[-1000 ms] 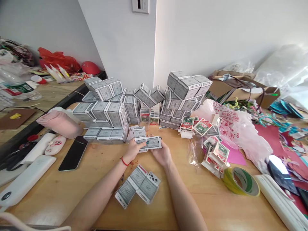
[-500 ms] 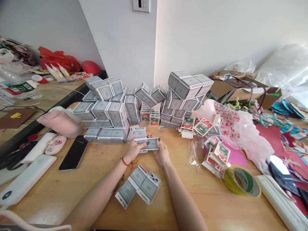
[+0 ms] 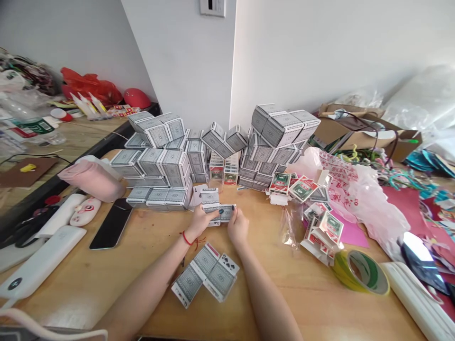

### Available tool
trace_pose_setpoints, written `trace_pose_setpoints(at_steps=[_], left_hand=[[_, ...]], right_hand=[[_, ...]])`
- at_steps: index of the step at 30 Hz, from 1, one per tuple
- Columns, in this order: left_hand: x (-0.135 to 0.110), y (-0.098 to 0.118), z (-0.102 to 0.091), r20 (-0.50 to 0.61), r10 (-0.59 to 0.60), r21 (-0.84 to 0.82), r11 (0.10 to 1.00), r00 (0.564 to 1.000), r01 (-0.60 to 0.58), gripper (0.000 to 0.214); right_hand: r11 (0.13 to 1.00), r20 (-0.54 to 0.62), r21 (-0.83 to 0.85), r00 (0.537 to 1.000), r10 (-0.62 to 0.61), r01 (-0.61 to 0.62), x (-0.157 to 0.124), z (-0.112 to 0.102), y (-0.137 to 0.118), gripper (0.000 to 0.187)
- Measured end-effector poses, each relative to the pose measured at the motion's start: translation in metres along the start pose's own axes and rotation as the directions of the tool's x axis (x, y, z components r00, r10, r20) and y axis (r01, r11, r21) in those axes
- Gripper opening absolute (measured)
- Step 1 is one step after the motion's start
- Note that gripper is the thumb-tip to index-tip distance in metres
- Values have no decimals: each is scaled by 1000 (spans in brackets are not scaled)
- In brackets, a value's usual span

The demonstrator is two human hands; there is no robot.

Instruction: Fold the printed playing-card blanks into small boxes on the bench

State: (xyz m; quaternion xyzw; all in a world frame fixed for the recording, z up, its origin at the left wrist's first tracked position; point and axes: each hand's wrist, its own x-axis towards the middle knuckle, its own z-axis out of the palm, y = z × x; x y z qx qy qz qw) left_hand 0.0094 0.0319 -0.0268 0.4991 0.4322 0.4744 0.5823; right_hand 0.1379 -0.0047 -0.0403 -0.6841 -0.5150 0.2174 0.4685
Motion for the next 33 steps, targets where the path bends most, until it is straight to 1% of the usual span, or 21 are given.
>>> trace_pose_setpoints(at_steps=[2,4,6,7,8,10,12,13,15,17,18,20,22,25,27,29,31,33], left_hand=[[-1,2,1,-21,19,10,1000,1000,-19,34],[-3,3,0,-63,48,42,998,997,-45,29],[-7,4,-1,-96,97,103,991,991,-87,28],[-9,4,-3,-97,132,144,983,987,-118,31],[-11,4,-4,-84,181,192,968,980,-163,33],[-12,4,-8,-47,310,331,902,950,-278,27],[-10,4,-12,15,410,503,785,912,-361,22],[-7,4,-13,37,442,575,724,896,-381,23],[-2,1,-16,44,488,677,627,872,-385,28],[4,-4,-19,31,504,732,576,863,-363,36],[6,-7,-21,31,495,745,568,869,-350,37],[9,-13,-24,20,460,751,579,888,-317,36],[10,-16,-27,13,437,747,594,899,-299,32],[9,-16,-28,21,433,762,576,901,-295,28],[8,-14,-27,29,440,776,555,897,-298,28],[7,-12,-26,26,450,772,558,893,-303,27],[5,-10,-25,10,466,753,578,885,-313,28],[4,-9,-25,-21,496,733,598,868,-324,31]], right_hand=[[998,-15,-52,999,-32,31,-2,-1,-3,42],[1000,-34,-4,999,-11,11,-2,-2,-3,41],[988,-26,135,996,81,-77,1,-5,-1,41],[966,-6,224,991,137,-132,3,-6,1,40],[935,-10,307,982,187,-175,6,-8,4,40],[873,-40,443,968,246,-204,12,-13,10,38],[802,-69,565,958,278,-192,18,-17,16,38],[772,-47,607,960,275,-191,21,-18,18,38],[716,36,665,967,252,-211,25,-22,20,38],[670,139,699,966,217,-251,27,-25,20,37],[649,192,709,961,200,-277,28,-27,20,36],[610,281,723,944,170,-325,28,-30,19,35],[578,333,735,931,147,-355,28,-33,20,35],[551,343,758,932,119,-349,29,-33,20,37],[552,338,762,935,107,-338,29,-33,19,38],[556,339,759,935,106,-338,30,-33,18,37],[537,366,760,924,112,-366,31,-34,17,30],[480,427,768,898,109,-424,31,-34,17,24]])
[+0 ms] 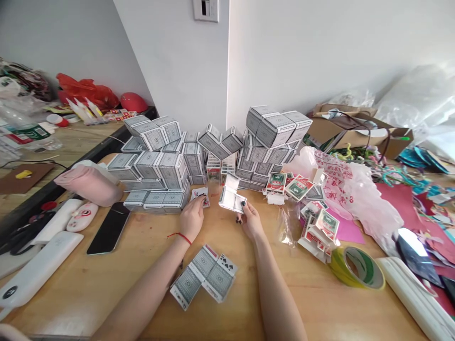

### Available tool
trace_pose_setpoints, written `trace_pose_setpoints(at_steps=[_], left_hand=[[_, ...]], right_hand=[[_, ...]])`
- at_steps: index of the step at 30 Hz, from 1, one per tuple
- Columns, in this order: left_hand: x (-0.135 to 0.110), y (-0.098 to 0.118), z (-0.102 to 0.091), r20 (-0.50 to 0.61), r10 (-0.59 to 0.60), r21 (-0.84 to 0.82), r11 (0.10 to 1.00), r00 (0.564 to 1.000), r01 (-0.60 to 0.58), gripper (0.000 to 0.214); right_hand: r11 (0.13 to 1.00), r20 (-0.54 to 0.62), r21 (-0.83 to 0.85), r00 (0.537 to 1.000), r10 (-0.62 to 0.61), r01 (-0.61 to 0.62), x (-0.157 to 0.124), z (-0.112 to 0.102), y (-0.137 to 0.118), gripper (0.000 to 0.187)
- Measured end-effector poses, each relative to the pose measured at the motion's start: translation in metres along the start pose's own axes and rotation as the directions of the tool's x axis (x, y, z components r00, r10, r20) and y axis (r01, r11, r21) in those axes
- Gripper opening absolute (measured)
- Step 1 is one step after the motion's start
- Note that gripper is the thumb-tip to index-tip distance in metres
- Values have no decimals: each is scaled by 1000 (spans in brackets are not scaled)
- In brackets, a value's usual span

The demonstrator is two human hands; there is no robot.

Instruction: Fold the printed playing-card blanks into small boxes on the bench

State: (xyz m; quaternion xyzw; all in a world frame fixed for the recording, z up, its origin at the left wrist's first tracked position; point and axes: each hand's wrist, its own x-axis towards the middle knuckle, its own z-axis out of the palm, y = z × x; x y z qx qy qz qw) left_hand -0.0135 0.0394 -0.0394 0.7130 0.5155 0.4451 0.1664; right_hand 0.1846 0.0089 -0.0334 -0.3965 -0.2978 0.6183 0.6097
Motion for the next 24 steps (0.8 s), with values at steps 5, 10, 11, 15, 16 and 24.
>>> trace_pose_setpoints(at_steps=[5,10,11,15,16,24], left_hand=[[-4,6,-4,-75,42,-74,996,996,-47,38],[-5,20,-3,84,229,-155,965,970,-214,32],[-6,23,-2,116,264,-164,956,958,-243,30],[-6,37,-2,248,318,-229,937,915,-264,28],[-6,40,-3,268,306,-252,937,913,-241,26],[-8,24,-2,377,-58,-617,728,924,297,47]], right_hand=[[981,180,113,974,136,-158,-1,2,4,24],[959,254,127,943,214,-252,-5,9,3,28],[956,262,134,940,219,-260,-6,10,2,28],[960,228,149,953,200,-238,-5,10,1,25],[964,202,152,962,184,-217,-4,9,2,24],[995,-12,94,999,30,-29,3,4,13,19]])
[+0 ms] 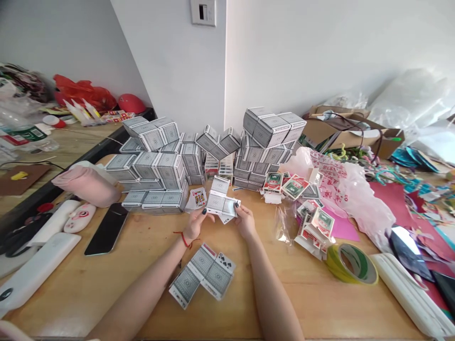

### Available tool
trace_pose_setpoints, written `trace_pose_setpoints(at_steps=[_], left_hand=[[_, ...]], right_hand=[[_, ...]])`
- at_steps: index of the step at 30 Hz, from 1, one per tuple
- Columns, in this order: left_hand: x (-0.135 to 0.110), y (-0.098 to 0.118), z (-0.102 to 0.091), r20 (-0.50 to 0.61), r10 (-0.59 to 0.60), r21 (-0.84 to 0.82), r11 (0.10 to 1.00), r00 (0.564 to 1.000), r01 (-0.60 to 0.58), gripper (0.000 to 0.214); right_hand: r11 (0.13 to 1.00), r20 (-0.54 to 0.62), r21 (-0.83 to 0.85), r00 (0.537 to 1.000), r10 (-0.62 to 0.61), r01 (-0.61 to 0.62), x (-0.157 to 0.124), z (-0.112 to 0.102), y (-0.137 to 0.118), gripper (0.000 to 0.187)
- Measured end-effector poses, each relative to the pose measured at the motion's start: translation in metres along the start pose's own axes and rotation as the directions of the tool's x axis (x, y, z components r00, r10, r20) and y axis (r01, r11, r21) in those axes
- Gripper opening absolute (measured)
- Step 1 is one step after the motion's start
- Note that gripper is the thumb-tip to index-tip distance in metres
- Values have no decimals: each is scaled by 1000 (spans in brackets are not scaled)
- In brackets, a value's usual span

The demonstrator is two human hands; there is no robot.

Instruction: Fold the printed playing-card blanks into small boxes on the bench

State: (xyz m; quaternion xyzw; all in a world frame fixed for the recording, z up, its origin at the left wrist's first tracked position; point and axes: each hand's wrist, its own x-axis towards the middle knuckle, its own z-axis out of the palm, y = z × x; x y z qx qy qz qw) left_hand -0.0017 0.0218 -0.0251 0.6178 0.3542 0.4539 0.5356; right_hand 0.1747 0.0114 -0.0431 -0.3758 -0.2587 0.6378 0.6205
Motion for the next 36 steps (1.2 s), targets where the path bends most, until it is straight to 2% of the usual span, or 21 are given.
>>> trace_pose_setpoints(at_steps=[2,4,6,9,13,16,19,22,25,29,31,36], left_hand=[[4,-8,-2,-113,-65,-244,969,991,36,47],[8,-12,-4,-172,-116,-438,899,978,30,44],[11,-11,-5,-106,-198,-532,839,975,113,39],[12,-4,-4,29,-291,-573,779,956,254,45],[8,9,-2,173,-294,-588,735,940,338,57],[5,13,-2,271,-270,-539,752,924,378,56],[5,10,-2,296,-283,-492,773,912,400,42],[6,1,-3,218,-299,-531,762,929,370,31],[9,-8,-5,38,-268,-599,765,963,237,25],[12,-11,-8,-111,-259,-640,758,960,130,24],[13,-11,-8,-133,-254,-639,761,958,113,24],[15,-13,-7,-120,-220,-579,808,968,111,19]], right_hand=[[999,-26,-28,999,-30,29,0,-2,0,17],[997,-40,-58,998,-49,46,-1,-4,-1,16],[995,-43,-87,997,-59,55,-2,-6,-1,15],[987,-10,-160,999,-32,30,-6,-8,-2,18],[959,55,-284,998,22,-5,-10,-4,-3,28],[942,24,-335,999,-25,32,-10,-1,-2,34],[922,-60,-379,992,-112,81,-6,0,2,43],[913,-154,-394,972,-178,105,-1,-3,5,46],[934,-195,-333,960,-199,126,2,-6,5,39],[965,-204,-204,957,-208,166,2,-6,0,68],[975,-193,-157,964,-184,155,1,-5,-2,70],[983,-187,-121,969,-158,137,0,-3,-4,54]])
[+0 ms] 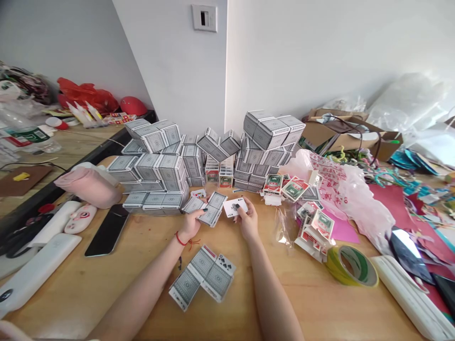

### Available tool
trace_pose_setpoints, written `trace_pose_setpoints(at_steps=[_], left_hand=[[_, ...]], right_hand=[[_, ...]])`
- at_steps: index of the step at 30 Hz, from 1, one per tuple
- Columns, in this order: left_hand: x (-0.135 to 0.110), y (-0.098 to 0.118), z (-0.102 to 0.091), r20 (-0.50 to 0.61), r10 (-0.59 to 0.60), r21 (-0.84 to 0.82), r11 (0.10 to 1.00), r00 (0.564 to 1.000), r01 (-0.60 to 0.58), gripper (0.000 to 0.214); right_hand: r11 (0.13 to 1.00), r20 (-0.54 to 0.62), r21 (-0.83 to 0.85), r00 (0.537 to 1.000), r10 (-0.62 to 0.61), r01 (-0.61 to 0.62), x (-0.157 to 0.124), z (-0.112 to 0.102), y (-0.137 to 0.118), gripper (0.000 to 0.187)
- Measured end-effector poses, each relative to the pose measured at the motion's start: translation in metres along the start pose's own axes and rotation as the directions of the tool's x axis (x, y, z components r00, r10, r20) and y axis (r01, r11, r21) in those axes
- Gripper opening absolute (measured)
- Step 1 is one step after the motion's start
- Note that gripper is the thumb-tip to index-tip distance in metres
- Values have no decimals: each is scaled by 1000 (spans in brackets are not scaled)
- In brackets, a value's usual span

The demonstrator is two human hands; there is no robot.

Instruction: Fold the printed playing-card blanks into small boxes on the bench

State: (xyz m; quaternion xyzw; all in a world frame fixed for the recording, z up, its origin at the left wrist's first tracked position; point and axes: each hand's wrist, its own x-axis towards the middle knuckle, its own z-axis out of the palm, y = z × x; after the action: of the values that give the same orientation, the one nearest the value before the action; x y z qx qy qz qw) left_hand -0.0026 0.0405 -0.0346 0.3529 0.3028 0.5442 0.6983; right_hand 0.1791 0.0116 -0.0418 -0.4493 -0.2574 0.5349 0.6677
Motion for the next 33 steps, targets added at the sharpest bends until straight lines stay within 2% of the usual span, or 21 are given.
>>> trace_pose_setpoints(at_steps=[3,8,15,19,26,33], left_hand=[[2,-1,-1,-8,32,40,999,999,-32,18],[2,0,0,-12,35,10,999,999,-35,18],[0,-3,0,45,65,121,990,997,-70,15],[1,-6,-2,80,65,177,981,995,-78,19],[1,-3,-6,-32,110,380,921,993,-89,19],[3,-8,-11,1,109,357,929,994,-102,23]], right_hand=[[1000,-14,5,1000,-13,13,0,0,0,50],[1000,-18,19,1000,-21,21,1,-1,-1,50],[998,-11,-7,998,-62,62,-1,0,1,52],[999,3,5,999,-41,41,-2,0,0,52],[999,60,-14,997,-49,50,-6,2,0,49],[979,37,-126,987,-157,160,-10,8,2,47]])
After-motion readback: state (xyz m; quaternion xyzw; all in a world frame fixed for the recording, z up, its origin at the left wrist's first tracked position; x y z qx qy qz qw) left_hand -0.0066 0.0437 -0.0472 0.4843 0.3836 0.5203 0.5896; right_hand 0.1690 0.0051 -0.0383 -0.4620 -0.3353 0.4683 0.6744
